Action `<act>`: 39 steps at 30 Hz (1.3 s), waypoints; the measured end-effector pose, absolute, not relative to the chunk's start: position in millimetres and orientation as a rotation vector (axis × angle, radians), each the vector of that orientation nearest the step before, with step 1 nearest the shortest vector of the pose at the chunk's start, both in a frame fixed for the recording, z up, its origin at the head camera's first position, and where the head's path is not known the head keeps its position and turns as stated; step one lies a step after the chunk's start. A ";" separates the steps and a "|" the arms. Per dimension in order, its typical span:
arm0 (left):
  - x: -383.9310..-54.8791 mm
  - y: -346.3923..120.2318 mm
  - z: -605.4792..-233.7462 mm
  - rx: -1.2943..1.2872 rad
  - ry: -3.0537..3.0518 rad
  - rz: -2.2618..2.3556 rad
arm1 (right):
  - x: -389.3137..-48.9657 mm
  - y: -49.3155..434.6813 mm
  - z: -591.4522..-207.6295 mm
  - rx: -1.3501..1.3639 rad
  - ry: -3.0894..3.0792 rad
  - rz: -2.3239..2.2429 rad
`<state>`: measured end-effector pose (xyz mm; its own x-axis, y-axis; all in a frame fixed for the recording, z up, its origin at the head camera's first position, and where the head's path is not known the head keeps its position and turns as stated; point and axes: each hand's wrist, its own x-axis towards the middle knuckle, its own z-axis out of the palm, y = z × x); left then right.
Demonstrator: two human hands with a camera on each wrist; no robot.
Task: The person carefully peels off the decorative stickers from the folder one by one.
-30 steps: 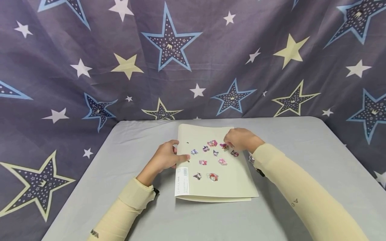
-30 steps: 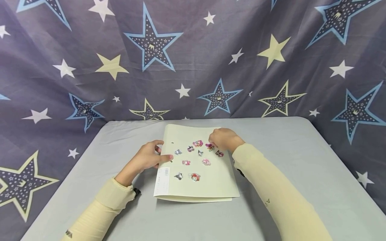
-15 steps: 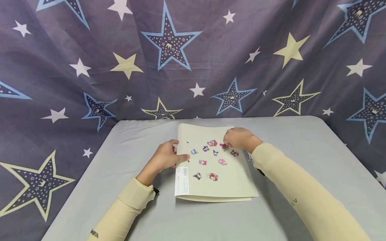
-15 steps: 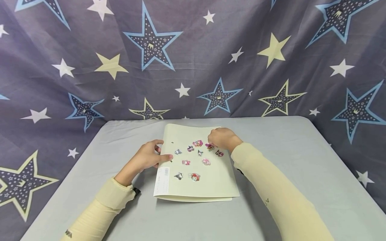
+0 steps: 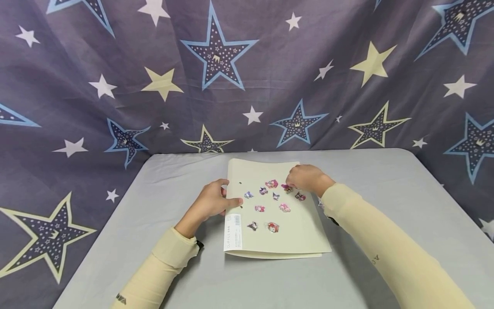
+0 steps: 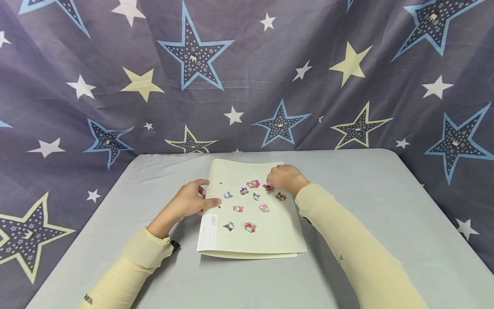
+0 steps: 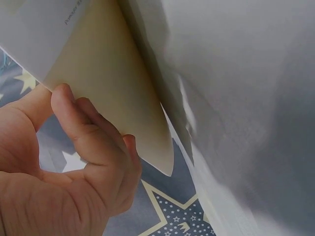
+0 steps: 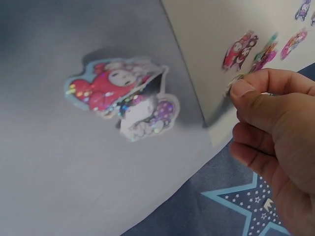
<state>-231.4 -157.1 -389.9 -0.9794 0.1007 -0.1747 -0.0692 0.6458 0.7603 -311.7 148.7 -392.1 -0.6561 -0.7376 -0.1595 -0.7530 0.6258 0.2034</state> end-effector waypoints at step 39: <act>-232.2 -156.3 -390.5 0.019 2.642 1.257 | -312.0 151.7 -391.6 -1.237 2.804 0.308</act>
<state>-232.2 -156.3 -390.5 -0.9767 0.1033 -0.1879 -0.0807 0.6348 0.7684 -312.0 151.7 -391.6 -0.6759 -0.7243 -0.1362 -0.7366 0.6578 0.1573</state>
